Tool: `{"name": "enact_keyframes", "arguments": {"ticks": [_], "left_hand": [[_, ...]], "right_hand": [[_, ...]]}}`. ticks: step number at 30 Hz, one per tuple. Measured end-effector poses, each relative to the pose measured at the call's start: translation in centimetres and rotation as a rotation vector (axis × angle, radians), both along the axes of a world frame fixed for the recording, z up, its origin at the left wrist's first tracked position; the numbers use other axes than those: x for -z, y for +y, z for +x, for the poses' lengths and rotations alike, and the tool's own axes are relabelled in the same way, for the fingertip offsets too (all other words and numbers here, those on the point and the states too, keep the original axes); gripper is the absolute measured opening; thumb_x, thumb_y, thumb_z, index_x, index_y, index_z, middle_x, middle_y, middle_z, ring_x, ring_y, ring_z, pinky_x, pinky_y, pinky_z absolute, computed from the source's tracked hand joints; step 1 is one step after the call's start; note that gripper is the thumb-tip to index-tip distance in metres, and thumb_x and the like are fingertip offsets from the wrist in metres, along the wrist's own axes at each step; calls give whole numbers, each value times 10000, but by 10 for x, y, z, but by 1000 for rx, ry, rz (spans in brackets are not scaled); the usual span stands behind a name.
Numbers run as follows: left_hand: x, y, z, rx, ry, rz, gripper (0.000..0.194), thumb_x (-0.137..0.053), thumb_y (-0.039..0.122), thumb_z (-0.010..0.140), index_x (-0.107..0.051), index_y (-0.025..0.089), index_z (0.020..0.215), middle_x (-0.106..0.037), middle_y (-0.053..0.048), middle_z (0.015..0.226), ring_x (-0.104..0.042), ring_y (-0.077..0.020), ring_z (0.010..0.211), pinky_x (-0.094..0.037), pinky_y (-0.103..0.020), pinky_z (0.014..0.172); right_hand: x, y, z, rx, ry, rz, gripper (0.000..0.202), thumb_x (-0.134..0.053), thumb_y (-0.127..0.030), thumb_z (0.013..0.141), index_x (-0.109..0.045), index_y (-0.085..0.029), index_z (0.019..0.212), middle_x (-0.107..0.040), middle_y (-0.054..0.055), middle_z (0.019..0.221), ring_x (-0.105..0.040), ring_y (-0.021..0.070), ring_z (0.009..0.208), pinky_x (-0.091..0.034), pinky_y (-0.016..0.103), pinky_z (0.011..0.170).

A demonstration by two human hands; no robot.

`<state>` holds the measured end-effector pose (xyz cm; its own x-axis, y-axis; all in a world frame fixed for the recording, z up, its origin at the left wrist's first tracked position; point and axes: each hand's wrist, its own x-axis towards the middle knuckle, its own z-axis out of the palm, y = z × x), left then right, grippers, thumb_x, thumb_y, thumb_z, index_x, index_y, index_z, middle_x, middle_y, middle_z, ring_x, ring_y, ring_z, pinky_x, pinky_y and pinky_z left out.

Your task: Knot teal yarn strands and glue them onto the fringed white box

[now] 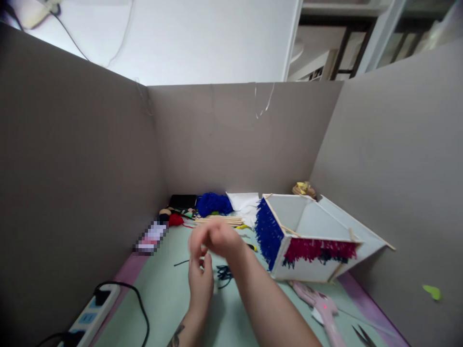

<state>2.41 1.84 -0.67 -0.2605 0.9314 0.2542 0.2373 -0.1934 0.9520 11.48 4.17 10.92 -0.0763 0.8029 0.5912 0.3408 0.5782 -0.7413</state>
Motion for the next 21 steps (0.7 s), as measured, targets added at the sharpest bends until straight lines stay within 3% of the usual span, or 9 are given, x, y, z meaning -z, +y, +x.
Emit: {"name": "enact_keyframes", "arguments": {"ticks": [2, 4, 6, 8, 10, 13, 15, 17, 21], "left_hand": [[0, 0, 1, -40, -55, -34, 248, -438, 353, 832, -538, 166, 962, -575, -65, 888, -522, -159, 694, -447, -294, 665], [-1, -1, 2, -62, -128, -74, 275, -426, 374, 841, -502, 161, 998, -564, -68, 894, -520, -159, 712, -441, -288, 669], [-1, -2, 3, -60, -189, -90, 279, -436, 383, 837, -490, 162, 998, -560, -69, 901, -520, -158, 727, -433, -279, 681], [-1, -3, 3, -54, -237, -94, 277, -466, 387, 823, -495, 162, 983, -559, -68, 901, -516, -152, 720, -426, -271, 685], [-1, -3, 3, -52, -273, -103, 278, -499, 386, 804, -506, 159, 965, -559, -66, 888, -512, -148, 704, -419, -264, 684], [-1, -5, 4, -63, -311, -119, 278, -527, 383, 785, -520, 155, 945, -556, -69, 887, -521, -153, 726, -411, -258, 695], [-1, -6, 5, -76, -327, -121, 274, -523, 380, 786, -521, 155, 942, -550, -69, 892, -525, -156, 749, -408, -253, 707], [1, -7, 7, -70, -335, -124, 270, -510, 378, 794, -516, 156, 947, -542, -63, 884, -520, -151, 741, -409, -247, 700], [9, -5, 8, -38, -327, -122, 258, -514, 371, 790, -520, 161, 939, -537, -62, 882, -504, -148, 713, -411, -252, 686]], "right_hand": [[10, 69, 2, 244, -113, -63, 441, -416, -487, 843, -684, -137, 860, -681, 60, 775, -636, 131, 736, -525, 253, 632], [30, 123, 6, 467, -104, -317, 436, -574, -439, 754, -628, -127, 1054, -649, 133, 1004, -611, 210, 943, -481, 339, 814], [55, 161, 10, 663, -220, -520, 723, -701, -448, 615, -495, -161, 1246, -501, 198, 1240, -477, 322, 1153, -387, 453, 925], [78, 189, 12, 713, -279, -603, 885, -701, -525, 570, -372, -241, 1340, -284, 205, 1404, -324, 395, 1262, -336, 537, 929], [96, 208, 15, 722, -282, -678, 896, -741, -506, 489, -429, -258, 1291, -244, 197, 1421, -340, 416, 1239, -341, 543, 902], [113, 224, 25, 729, -176, -649, 558, -746, -302, 451, -622, -174, 980, -533, 176, 1156, -524, 359, 1049, -402, 447, 838], [116, 229, 33, 709, -125, -577, 311, -678, -220, 492, -627, -171, 795, -629, 102, 885, -588, 294, 903, -429, 370, 779], [109, 234, 42, 694, -75, -486, 197, -612, -222, 549, -598, -186, 742, -623, 39, 726, -599, 239, 790, -438, 310, 719], [69, 245, 46, 674, 46, -261, 235, -525, -290, 649, -566, -176, 851, -629, 26, 782, -576, 192, 760, -440, 252, 678]]}}
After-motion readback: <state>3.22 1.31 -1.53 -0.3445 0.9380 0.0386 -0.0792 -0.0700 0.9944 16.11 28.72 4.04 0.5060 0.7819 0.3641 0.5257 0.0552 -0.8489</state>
